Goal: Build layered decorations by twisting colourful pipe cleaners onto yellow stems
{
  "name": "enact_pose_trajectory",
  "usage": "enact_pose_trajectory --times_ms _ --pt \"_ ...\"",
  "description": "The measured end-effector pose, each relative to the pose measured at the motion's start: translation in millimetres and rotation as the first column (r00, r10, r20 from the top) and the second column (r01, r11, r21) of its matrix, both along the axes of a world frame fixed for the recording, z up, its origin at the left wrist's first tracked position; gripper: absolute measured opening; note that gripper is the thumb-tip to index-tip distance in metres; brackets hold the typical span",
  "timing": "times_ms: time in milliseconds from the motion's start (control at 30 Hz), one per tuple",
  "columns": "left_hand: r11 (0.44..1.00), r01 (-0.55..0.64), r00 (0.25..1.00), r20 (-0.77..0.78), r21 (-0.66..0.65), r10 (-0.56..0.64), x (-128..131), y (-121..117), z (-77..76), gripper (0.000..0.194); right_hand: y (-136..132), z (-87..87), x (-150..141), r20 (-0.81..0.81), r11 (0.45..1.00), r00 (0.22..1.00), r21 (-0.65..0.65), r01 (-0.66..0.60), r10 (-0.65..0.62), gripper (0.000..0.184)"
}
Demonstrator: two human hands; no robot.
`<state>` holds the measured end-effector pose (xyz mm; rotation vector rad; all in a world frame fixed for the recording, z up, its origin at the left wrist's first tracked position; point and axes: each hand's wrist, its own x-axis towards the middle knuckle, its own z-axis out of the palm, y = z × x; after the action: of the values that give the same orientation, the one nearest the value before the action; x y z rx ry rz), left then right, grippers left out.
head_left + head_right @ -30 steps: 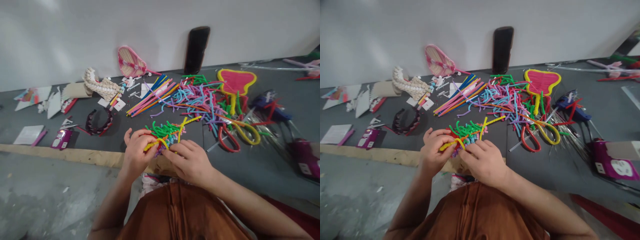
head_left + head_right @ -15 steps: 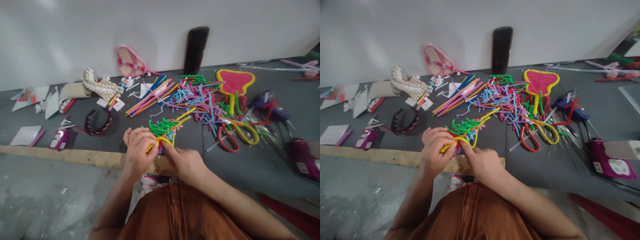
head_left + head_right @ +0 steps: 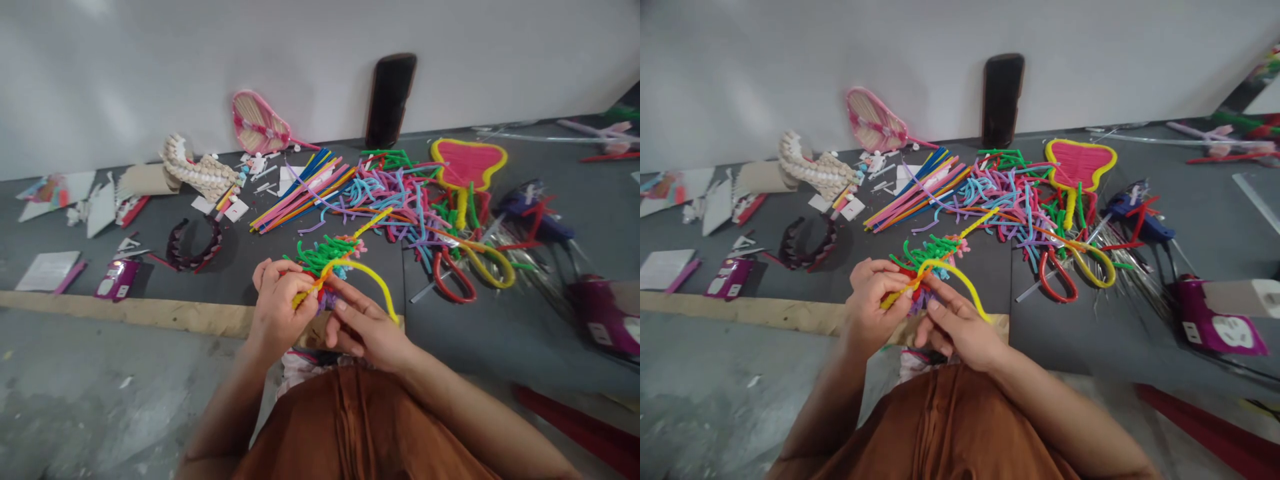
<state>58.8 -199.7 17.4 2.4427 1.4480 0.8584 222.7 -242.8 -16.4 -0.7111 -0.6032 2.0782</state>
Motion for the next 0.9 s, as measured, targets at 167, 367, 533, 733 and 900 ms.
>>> enact_pose_trajectory --times_ms 167,367,533,733,900 --pt "0.997 0.062 0.998 -0.013 -0.043 -0.063 -0.9 -2.0 0.2 0.008 5.8 8.4 -4.5 -0.203 0.950 0.961 -0.286 0.125 -0.187 0.028" --pt "0.997 0.080 0.996 -0.041 -0.021 -0.081 5.4 -9.4 -1.6 0.007 7.2 9.8 -12.8 -0.116 0.932 0.956 -0.279 0.230 -0.271 0.027" --pt "1.000 -0.017 0.999 -0.037 -0.010 0.017 9.4 -12.6 -3.6 0.008 2.6 -0.6 -19.8 0.051 0.951 0.963 -0.155 0.268 -0.263 0.030" --pt "0.999 -0.029 1.000 0.007 -0.023 0.029 8.9 -10.4 -2.8 0.009 -0.4 5.3 -15.5 -0.039 0.973 0.977 -0.110 0.203 -0.208 0.030" --pt "0.999 -0.035 0.999 -0.005 -0.031 0.035 8.2 -9.7 -0.5 0.007 1.3 13.1 -7.7 -0.298 0.985 0.954 -0.169 -0.015 -0.037 0.030"
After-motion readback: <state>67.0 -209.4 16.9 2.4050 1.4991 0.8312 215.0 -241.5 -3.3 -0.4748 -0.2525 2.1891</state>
